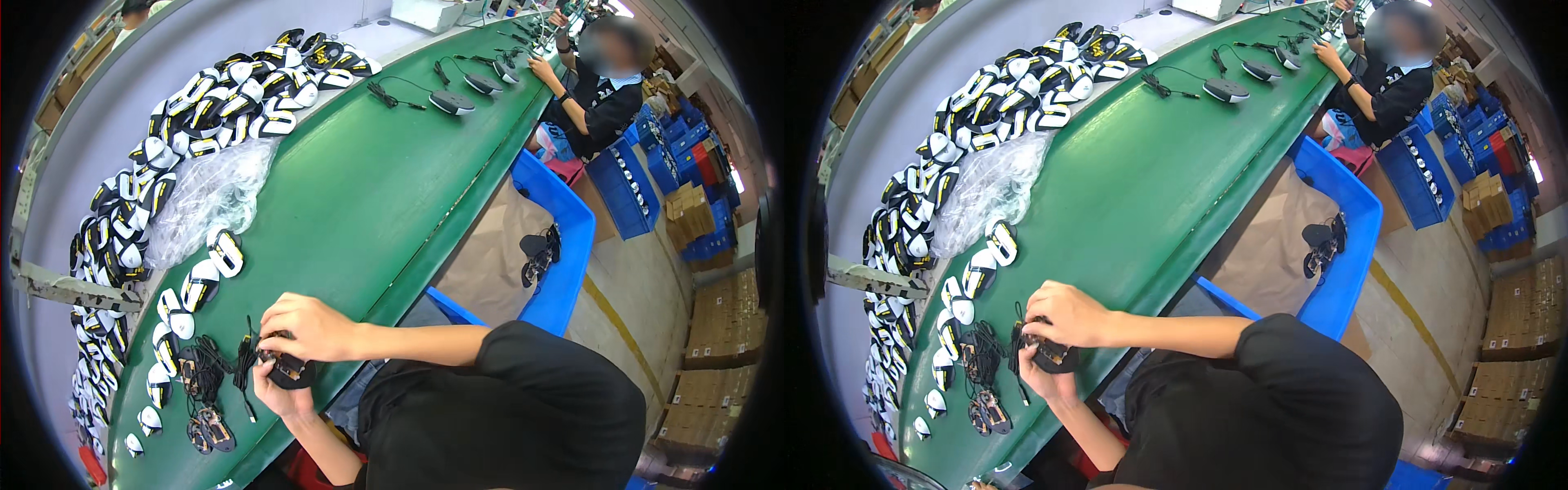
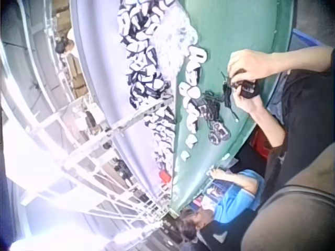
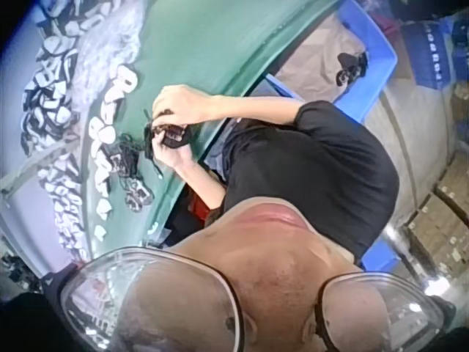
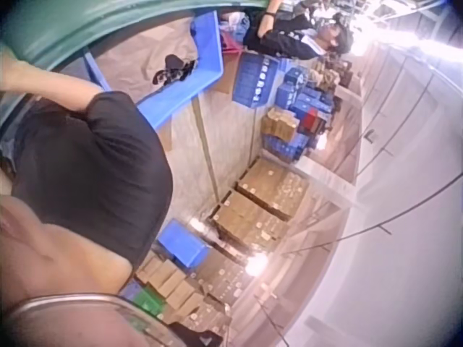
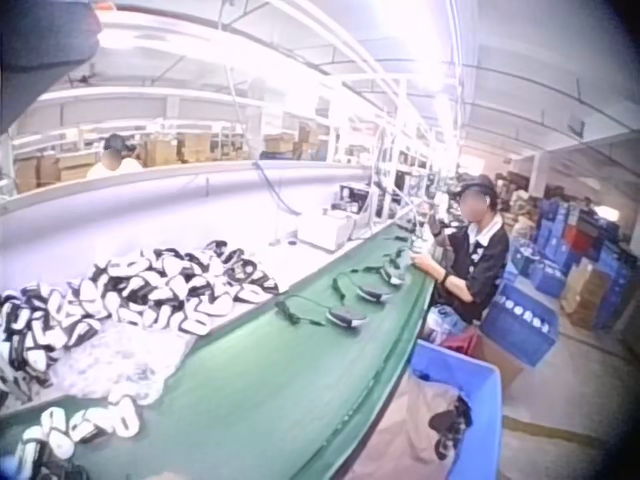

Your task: The person assembles computer mice by hand, fitting circuit boards and electronic components into mouse shells.

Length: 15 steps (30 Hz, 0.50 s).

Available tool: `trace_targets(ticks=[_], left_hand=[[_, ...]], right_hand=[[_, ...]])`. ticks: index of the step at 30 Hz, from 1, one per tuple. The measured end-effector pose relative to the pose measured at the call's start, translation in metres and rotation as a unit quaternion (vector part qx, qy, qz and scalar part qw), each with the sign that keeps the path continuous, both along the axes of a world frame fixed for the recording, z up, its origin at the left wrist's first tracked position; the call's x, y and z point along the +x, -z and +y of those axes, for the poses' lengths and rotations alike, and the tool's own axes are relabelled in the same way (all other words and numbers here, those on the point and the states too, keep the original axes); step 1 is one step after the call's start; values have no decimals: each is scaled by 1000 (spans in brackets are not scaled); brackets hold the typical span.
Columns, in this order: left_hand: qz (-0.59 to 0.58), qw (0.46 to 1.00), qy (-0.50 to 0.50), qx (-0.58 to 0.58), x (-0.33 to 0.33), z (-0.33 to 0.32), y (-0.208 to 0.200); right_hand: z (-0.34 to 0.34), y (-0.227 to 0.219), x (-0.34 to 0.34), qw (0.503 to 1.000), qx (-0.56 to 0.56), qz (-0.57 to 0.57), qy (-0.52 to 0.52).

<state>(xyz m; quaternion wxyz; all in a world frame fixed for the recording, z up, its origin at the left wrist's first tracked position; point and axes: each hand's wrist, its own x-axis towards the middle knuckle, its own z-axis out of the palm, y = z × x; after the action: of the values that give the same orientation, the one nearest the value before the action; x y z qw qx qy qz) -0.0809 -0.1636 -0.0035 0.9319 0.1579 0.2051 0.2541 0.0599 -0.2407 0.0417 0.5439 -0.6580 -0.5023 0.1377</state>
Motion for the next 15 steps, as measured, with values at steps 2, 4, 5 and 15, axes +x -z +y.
trace_targets(ticks=[2,4,5,15], left_hand=[[1,1000,4,13,13,-4,-15],[-25,997,23,64,32,-7,-39],[-37,996,32,69,31,-7,-42],[-15,995,66,70,71,-25,-62]], right_hand=[[-13,-6,9,1000,29,4,-6],[-19,-4,23,998,41,-36,-10],[-25,-5,26,996,51,-74,-18],[-47,-29,86,973,118,-181,-87]])
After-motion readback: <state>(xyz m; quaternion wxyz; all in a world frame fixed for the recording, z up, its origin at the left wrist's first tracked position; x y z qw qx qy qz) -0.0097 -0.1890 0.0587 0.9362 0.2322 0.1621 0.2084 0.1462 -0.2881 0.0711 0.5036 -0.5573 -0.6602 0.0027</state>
